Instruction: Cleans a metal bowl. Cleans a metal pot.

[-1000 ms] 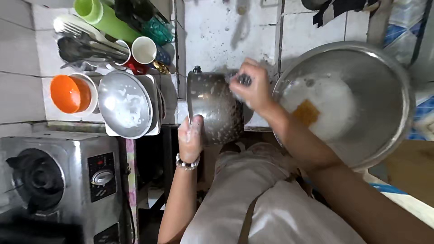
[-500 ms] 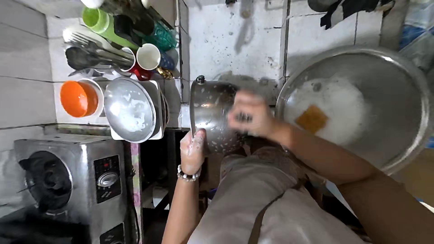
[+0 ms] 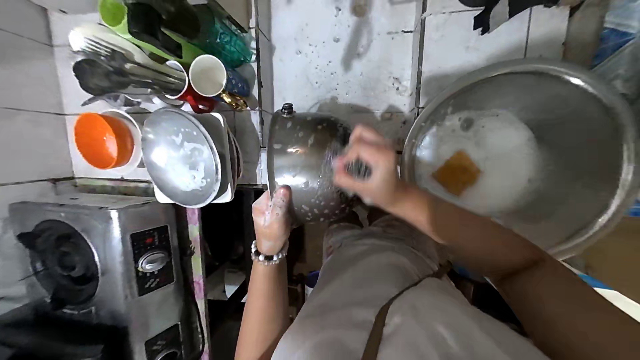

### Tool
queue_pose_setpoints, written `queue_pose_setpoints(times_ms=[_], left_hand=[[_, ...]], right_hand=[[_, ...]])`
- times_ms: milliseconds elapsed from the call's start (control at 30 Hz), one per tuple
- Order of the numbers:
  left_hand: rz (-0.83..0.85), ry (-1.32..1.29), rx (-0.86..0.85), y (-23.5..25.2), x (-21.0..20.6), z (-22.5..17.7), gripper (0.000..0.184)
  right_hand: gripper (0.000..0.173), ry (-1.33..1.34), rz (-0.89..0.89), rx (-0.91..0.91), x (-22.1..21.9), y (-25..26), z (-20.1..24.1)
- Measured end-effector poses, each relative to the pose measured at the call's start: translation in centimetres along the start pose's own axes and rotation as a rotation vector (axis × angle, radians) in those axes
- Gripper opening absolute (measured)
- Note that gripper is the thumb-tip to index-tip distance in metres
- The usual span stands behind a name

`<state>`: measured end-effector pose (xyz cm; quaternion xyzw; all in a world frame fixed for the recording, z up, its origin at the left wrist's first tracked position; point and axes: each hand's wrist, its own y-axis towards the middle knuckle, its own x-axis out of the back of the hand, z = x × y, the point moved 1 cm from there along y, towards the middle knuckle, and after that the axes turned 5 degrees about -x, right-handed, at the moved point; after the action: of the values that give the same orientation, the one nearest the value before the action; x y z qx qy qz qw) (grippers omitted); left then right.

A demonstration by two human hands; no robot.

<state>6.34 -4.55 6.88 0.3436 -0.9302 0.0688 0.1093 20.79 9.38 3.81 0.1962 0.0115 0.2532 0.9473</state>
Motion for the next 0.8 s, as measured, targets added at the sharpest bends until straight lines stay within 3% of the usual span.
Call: queue_pose_setpoints(times_ms=[100, 233, 400, 533, 600, 700, 800], left_hand=[[0.002, -0.004, 0.014, -0.2, 0.2, 0.2, 0.022], [-0.005, -0.043, -0.028, -0.7, 0.2, 0.6, 0.019], [-0.010, -0.026, -0.009, -0.9, 0.7, 0.8, 0.026], [-0.045, 0.006, -0.018, -0.8, 0.0, 1.0, 0.025], [-0.046, -0.009, -0.028, -0.6, 0.2, 1.0, 0.024], [-0.014, -0.020, -0.021, -0.6, 0.6, 1.3, 0.028], [-0.047, 0.043, -0.038, -0.8, 0.5, 1.5, 0.026]], right_hand=[[0.017, 0.010, 0.061, 0.194, -0.8, -2.2, 0.4], [0.013, 0.026, 0.014, -0.102, 1.0, 1.1, -0.9], [0.016, -0.005, 0.169, 0.234, -1.7, -3.3, 1.5], [0.013, 0.022, 0.069, -0.049, 0.2, 2.2, -0.7], [0.013, 0.007, 0.075, -0.036, -0.1, 1.3, 0.1], [0.013, 0.001, 0.224, 0.163, -1.5, -1.5, 1.6], [0.015, -0.044, 0.295, -0.078, 0.5, 4.7, -0.8]])
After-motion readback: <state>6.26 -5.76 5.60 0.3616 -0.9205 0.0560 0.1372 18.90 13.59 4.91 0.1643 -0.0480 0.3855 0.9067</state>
